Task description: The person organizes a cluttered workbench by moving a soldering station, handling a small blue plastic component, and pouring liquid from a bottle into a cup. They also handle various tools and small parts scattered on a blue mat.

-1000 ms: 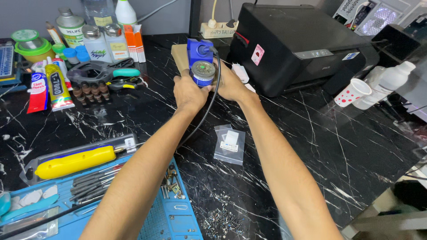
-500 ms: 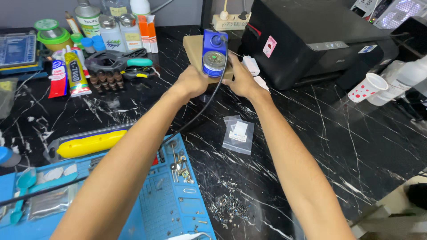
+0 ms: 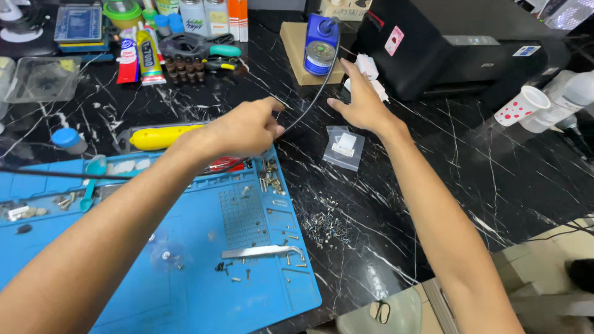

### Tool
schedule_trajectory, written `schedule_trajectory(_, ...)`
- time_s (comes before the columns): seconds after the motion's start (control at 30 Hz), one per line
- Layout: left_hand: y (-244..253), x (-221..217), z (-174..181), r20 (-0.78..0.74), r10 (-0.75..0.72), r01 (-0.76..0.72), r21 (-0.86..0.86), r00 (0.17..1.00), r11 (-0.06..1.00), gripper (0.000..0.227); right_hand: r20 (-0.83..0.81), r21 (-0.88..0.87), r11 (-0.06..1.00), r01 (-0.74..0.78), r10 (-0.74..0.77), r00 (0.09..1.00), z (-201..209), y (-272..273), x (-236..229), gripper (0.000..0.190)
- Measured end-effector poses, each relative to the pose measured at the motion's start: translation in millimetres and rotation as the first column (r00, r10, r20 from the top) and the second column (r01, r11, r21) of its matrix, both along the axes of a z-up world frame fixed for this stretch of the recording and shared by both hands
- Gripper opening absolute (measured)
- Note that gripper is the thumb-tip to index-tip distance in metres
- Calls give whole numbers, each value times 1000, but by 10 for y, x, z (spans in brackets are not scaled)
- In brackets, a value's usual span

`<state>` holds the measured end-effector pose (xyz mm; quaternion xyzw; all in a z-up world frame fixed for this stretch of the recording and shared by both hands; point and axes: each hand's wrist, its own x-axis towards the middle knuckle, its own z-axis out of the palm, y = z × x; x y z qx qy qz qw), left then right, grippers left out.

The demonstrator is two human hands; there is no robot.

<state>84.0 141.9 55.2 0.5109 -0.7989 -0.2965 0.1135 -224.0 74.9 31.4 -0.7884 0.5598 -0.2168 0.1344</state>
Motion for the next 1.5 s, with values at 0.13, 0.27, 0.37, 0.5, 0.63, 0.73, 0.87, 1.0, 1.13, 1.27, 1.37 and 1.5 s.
schedule_trajectory(0.13,655,337,415,-25,37,-39,-107,999,994,53,77,-77,996,35,-29,997,95,535,236,80)
schedule_trajectory(0.27,1145,692,414,562,182,99,-432,807,897,60,28,-586,809,44,-34,999,17,821,429,49)
schedule_trajectory(0.37,1224,848,181,715,294,143,-482,634,865,66,19,-655,755,42,-40,999,99,854,527,45)
schedule_trajectory(0.5,1364,902,132,769,348,159,-497,536,853,65,128,-503,839,207,-164,978,-1,504,319,56)
schedule_trajectory(0.63,1296,1032,-19,772,340,169,-493,536,853,59,-32,-331,916,228,-253,967,-82,208,331,66)
schedule_trajectory(0.73,1323,1029,-2,759,348,145,-497,550,855,44,-149,-194,956,220,-250,957,-71,24,422,82)
schedule_trajectory(0.87,1370,1025,243,721,362,139,-533,591,835,32,-107,-58,965,256,-261,959,-12,-113,603,99)
schedule_trajectory(1.0,1157,1053,613,627,464,155,-683,625,714,39,-83,-57,939,338,-342,936,19,-291,754,130)
schedule_trajectory(1.13,683,1136,514,551,587,173,-799,593,576,38,3,-124,910,397,-399,917,-105,-436,863,133)
schedule_trajectory(1.27,251,1160,294,530,705,174,-840,471,514,39,73,-235,862,449,-445,893,-213,-565,979,119)
schedule_trajectory(1.37,112,1113,208,551,753,175,-832,359,526,37,103,-219,851,477,-466,879,-187,-784,1039,121)
schedule_trajectory(1.5,-38,1065,18,615,705,172,-784,353,597,21,85,-200,828,524,-518,851,-198,-1064,1157,119)
